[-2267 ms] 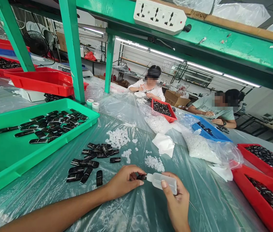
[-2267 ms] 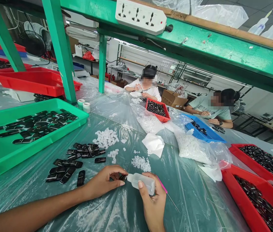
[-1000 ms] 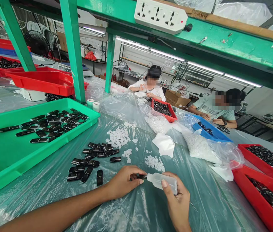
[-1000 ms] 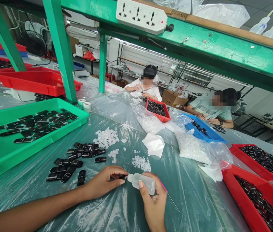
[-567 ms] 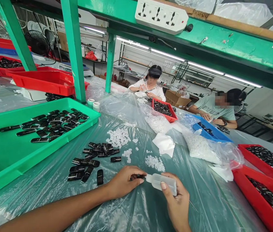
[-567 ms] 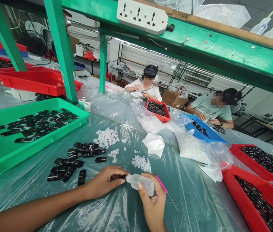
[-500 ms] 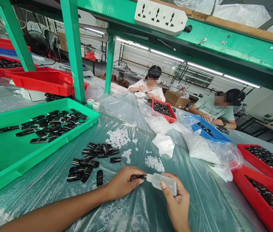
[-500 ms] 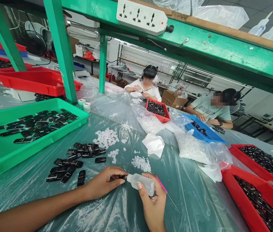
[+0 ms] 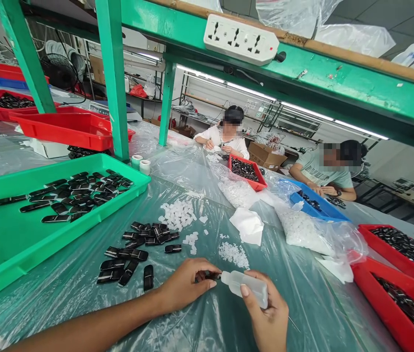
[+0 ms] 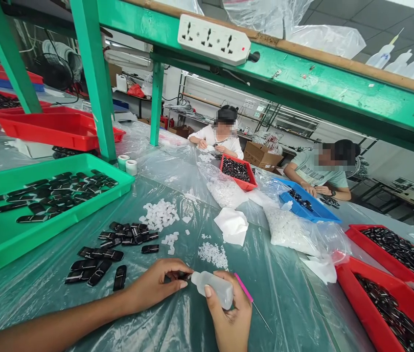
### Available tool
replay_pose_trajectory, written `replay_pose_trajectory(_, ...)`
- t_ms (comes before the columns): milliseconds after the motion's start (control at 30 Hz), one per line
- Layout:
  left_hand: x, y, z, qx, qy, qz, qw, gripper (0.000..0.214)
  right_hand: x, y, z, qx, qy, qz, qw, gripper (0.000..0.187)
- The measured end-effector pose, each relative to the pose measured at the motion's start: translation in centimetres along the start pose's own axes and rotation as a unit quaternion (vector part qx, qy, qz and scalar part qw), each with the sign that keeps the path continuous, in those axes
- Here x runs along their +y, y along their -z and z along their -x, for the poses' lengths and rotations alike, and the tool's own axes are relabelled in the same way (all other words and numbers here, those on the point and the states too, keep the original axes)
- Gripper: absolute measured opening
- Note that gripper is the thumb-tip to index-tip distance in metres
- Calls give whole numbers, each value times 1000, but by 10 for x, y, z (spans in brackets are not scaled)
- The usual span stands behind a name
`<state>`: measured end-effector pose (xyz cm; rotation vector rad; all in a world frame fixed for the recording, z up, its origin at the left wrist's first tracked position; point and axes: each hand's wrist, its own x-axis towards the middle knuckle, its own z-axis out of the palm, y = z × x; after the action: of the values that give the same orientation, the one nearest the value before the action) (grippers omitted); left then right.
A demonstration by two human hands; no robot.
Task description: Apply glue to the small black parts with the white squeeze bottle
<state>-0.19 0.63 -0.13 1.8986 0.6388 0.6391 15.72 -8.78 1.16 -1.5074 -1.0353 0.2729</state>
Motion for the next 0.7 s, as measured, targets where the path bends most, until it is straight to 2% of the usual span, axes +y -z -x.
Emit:
replay_pose_trajectory(133, 0, 0, -1, 16, -2, -2, 1000, 20, 2, 1, 2, -4, 14, 20, 1000, 28)
replay_pose_trajectory(467, 5, 1, 0, 33, -5, -9, 999, 15, 1, 0, 0, -27, -56, -52, 997, 29)
replay_pose_trajectory(700, 4, 0, 0, 24, 31, 31, 999, 17, 16, 0, -8, -64, -152, -138, 977, 36)
